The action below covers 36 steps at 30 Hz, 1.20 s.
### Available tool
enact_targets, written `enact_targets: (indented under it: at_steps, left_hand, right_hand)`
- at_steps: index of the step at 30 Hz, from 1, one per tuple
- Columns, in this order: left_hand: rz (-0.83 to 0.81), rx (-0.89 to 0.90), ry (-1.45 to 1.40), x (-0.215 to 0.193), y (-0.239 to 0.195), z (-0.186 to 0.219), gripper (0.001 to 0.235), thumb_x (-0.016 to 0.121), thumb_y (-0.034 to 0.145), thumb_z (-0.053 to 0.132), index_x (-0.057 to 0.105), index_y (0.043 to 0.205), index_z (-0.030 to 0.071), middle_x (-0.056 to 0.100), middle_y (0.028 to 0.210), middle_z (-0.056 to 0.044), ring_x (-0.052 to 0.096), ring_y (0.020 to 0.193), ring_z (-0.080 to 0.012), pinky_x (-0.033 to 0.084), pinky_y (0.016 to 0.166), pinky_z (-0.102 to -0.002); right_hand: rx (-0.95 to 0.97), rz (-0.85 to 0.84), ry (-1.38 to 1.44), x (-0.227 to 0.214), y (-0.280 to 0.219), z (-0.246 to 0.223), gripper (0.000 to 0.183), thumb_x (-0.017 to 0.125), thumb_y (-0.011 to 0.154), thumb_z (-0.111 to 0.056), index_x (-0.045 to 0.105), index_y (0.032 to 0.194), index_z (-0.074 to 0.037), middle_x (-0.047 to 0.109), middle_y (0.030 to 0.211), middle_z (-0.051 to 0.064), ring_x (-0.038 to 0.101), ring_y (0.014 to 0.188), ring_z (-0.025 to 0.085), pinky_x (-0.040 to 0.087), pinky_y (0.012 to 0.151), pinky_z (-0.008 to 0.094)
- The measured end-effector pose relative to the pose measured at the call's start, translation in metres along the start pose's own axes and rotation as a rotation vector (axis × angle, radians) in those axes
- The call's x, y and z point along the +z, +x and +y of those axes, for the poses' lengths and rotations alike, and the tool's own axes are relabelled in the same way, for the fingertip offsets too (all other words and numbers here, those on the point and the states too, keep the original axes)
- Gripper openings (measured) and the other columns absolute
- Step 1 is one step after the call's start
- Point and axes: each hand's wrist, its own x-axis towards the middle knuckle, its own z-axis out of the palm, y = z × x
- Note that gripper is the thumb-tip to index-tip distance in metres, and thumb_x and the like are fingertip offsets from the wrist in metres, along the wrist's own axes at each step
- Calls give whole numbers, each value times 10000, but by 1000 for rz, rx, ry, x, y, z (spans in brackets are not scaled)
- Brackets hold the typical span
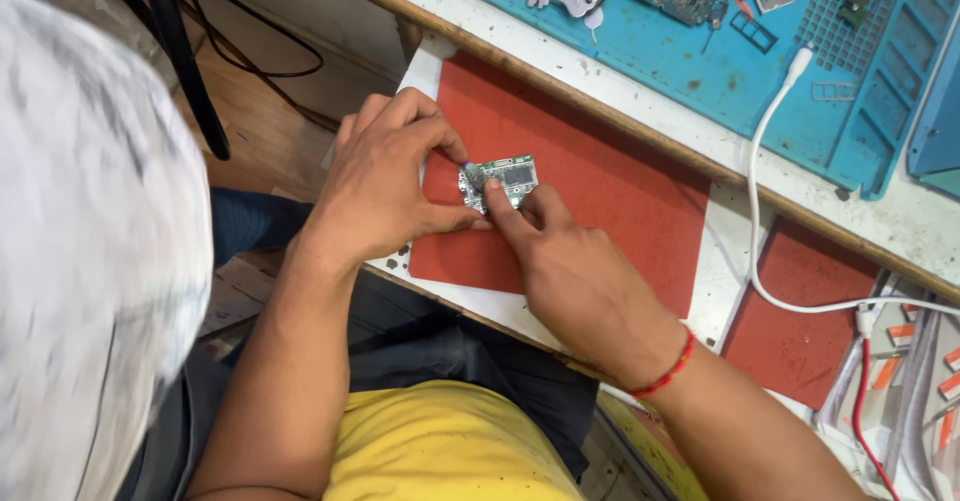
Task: The person cleans a small green circuit board using a purple toothbrush. They scrub the surface of the board repeatedly on a red mat, flipping it over to clean different sides. The workspace is cluttered with various electronic components and tools.
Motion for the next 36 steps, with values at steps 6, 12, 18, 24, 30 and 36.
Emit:
enact_targets:
  at_steps: [6,12,18,24,30,36]
  left_hand:
    - [-173,-138,98,-4,15,6,707,1007,463,426,675,1007,121,594,1103,-50,520,1103,-303,378,928,-460]
    - [-134,-42,21,3,6,-9,705,987,513,391,655,1076,127,600,1143,-58,523,1128,-303,381,974,-453]
    - [15,65,20,3,3,-28,709,1008,544,433,651,1074,126,591,1130,-79,518,1123,-315,393,984,-451]
    - [48,121,-48,6,3,-27,614,1008,543,407,701,1018,168,601,1092,-28,537,1106,-261,403,1011,-441]
    - [50,121,54,8,-5,-15,518,983,577,431,733,954,178,568,1114,-44,500,1133,-291,392,993,-464]
    - [92,51,153,7,-15,9,582,919,561,392,664,990,92,501,1191,-141,416,1228,-372,330,1059,-539]
  right_hand:
    - [-57,-3,34,1,-18,4,748,491,752,25,420,1495,-22,570,1202,287,677,786,470,553,677,540]
    - [47,7,-86,16,12,4,555,457,975,-38,416,1527,-68,581,1219,284,680,753,467,571,673,541]
    - [64,72,-39,9,5,-5,653,462,881,6,438,1521,-118,569,1236,304,671,708,475,558,638,547]
    - [49,161,-45,14,-3,-10,633,511,834,-6,538,1456,-118,605,1151,257,687,743,440,560,613,541]
    - [136,226,80,22,-15,-14,606,497,861,17,543,1461,-57,625,1088,226,677,837,417,550,707,515]
    - [122,323,128,20,-10,-29,605,497,841,18,563,1436,-68,633,1107,222,680,823,419,555,668,507]
